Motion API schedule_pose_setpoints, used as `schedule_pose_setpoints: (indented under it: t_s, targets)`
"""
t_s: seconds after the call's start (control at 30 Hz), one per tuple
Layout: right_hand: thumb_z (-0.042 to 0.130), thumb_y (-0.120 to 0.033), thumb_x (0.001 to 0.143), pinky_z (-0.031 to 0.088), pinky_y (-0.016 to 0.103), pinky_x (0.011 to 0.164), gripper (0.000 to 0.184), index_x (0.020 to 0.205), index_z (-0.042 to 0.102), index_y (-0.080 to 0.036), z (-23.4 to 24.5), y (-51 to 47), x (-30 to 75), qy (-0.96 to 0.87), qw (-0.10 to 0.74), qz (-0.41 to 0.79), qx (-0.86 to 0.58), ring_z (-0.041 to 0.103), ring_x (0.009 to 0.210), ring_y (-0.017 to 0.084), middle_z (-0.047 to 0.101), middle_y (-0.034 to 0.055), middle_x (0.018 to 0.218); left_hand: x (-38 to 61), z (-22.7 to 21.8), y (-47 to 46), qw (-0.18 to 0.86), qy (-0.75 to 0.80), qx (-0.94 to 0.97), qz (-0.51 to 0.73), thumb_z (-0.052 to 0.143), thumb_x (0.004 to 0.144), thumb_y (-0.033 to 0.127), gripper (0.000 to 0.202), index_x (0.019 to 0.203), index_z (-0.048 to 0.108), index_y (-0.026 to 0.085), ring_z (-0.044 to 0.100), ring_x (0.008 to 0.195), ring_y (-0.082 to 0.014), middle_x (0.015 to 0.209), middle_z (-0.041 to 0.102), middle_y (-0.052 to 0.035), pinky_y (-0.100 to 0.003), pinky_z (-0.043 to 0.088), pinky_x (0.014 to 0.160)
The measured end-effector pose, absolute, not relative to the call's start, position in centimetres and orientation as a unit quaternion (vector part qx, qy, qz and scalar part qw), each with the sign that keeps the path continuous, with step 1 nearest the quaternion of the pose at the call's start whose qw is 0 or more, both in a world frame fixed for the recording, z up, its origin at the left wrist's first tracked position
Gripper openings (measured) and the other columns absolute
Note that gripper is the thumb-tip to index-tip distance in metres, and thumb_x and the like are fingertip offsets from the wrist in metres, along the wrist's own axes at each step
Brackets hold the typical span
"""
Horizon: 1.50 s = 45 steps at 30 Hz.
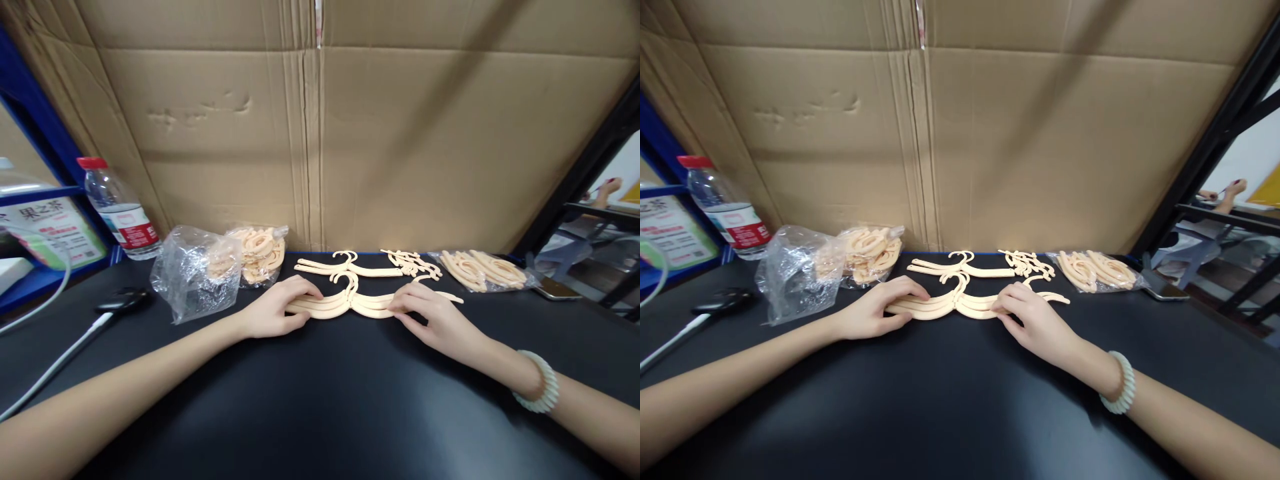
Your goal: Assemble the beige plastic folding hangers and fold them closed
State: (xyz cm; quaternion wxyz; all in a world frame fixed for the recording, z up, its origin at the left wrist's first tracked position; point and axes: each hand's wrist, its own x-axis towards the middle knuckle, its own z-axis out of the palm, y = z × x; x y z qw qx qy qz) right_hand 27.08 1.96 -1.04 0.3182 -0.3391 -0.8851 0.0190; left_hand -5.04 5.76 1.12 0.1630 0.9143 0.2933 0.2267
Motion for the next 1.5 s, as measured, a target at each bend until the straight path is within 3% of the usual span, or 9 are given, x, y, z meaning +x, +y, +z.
schedule_pose_setpoints:
  t_s: [0.43,0.63,0.8,1.07,1.3,1.5]
  targets:
    - [0.050,-0.007,0.089,0.050,0.038,0.082,0.018,0.094,0.063,-0.019,-0.8,2.0,27.1,-0.895,0.310,0.013,-0.320,0.057,0.091,0.021,0.065,0.0084,0.094,-5.0,1.1,5.8,0.140,0.310,0.911,0.233,0.054,0.077,0.015,0.030,0.107,0.061,0.017,0.060,0.101,-0.0215,0.107,0.064,-0.0060,-0.034,0.047,0.091]
    - [0.051,-0.008,0.089,0.049,0.038,0.082,0.017,0.091,0.063,-0.020,-0.6,1.9,27.0,-0.895,0.311,0.012,-0.318,0.056,0.091,0.021,0.064,0.0078,0.093,-5.1,0.9,5.9,0.124,0.345,0.893,0.261,0.051,0.088,0.030,0.024,0.105,0.061,0.018,0.060,0.101,-0.0224,0.106,0.066,-0.0073,-0.035,0.048,0.091]
    - [0.051,-0.011,0.090,0.049,0.037,0.082,0.014,0.092,0.062,-0.020,-0.4,1.7,26.9,-0.893,0.315,0.015,-0.321,0.056,0.091,0.021,0.064,0.0078,0.092,-5.3,0.4,6.6,0.109,0.401,0.867,0.275,0.045,0.092,0.040,0.033,0.109,0.061,0.017,0.059,0.108,-0.0252,0.113,0.066,-0.0101,-0.040,0.047,0.096]
    - [0.052,-0.013,0.089,0.049,0.037,0.080,0.015,0.093,0.064,-0.020,-0.3,1.9,27.1,-0.889,0.325,-0.010,-0.322,0.060,0.087,0.021,0.065,0.0073,0.091,-5.3,-0.2,7.3,0.111,0.450,0.853,0.240,0.034,0.094,0.051,0.057,0.134,0.051,0.014,0.039,0.137,-0.0284,0.146,0.046,-0.0133,-0.046,0.027,0.116]
    - [0.050,-0.023,0.091,0.049,0.039,0.076,0.014,0.090,0.064,-0.022,0.8,4.5,30.8,-0.833,0.377,-0.079,-0.397,0.061,0.084,0.023,0.069,0.0064,0.086,-5.2,-0.1,7.5,0.119,0.482,0.842,0.211,0.032,0.094,0.055,0.061,0.137,0.048,0.016,0.025,0.144,-0.0293,0.151,0.041,-0.0112,-0.053,0.017,0.118]
    - [0.048,-0.030,0.087,0.049,0.042,0.077,0.020,0.090,0.066,-0.021,0.4,7.4,35.3,-0.798,0.334,-0.109,-0.490,0.063,0.084,0.026,0.072,0.0076,0.088,-5.1,0.1,7.4,0.114,0.475,0.838,0.242,0.032,0.095,0.050,0.052,0.128,0.055,0.016,0.042,0.134,-0.0260,0.139,0.052,-0.0120,-0.046,0.027,0.116]
